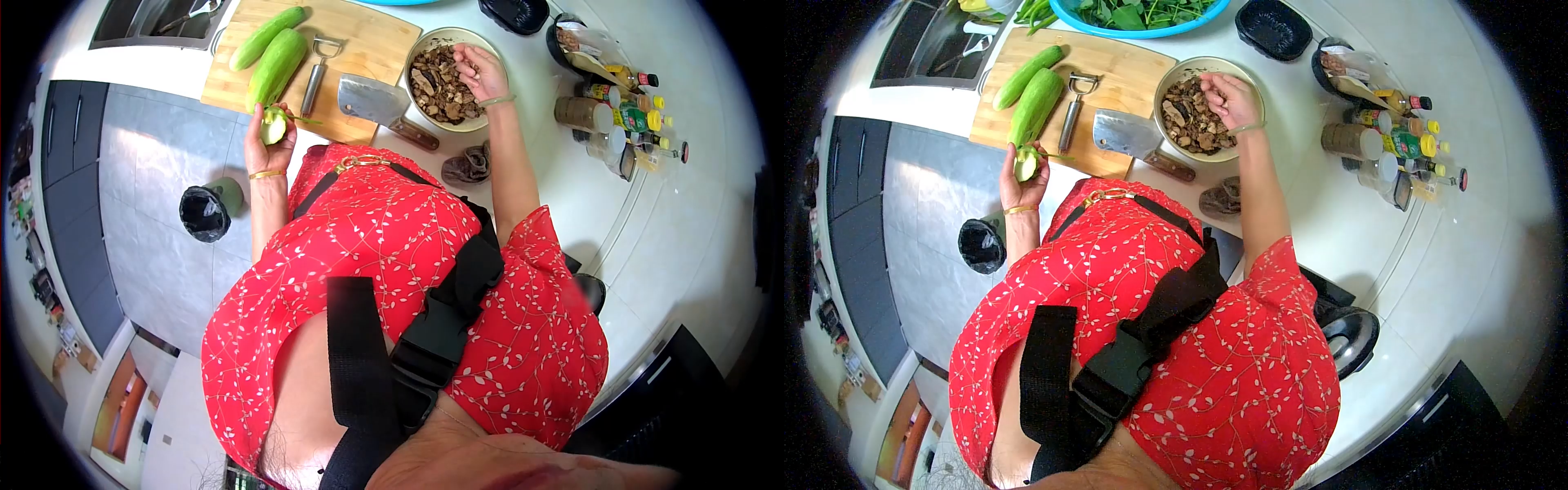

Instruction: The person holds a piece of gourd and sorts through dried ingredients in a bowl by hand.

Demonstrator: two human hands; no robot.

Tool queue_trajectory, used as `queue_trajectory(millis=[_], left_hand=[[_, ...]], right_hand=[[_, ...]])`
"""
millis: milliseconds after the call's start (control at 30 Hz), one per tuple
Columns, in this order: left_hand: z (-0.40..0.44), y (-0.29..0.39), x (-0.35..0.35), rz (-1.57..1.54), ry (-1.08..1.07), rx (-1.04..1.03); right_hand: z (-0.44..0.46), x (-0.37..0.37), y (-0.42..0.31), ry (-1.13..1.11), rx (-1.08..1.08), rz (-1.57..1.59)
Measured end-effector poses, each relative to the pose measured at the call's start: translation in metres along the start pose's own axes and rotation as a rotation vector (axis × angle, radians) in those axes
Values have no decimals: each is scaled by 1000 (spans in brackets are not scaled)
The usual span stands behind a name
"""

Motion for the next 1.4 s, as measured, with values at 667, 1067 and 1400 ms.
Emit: queue_trajectory(millis=[667,1067,1400], left_hand=[[3,2,7,-38,21,10],[2,-2,-6,21,-31,33],[0,-2,-11,40,-28,32]], right_hand=[[34,0,0,189,164,-930],[-23,53,-14,248,103,-408],[-20,39,-11,404,437,-1329]])
Point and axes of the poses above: each hand's wrist, its own z-axis towards the middle knuckle, its own x-axis out of the back of the hand, y = z × x, the point moved 8 cm from there along z, towards the middle knuckle, and after that the axes turned 10 degrees about y, right-handed, at the moved point
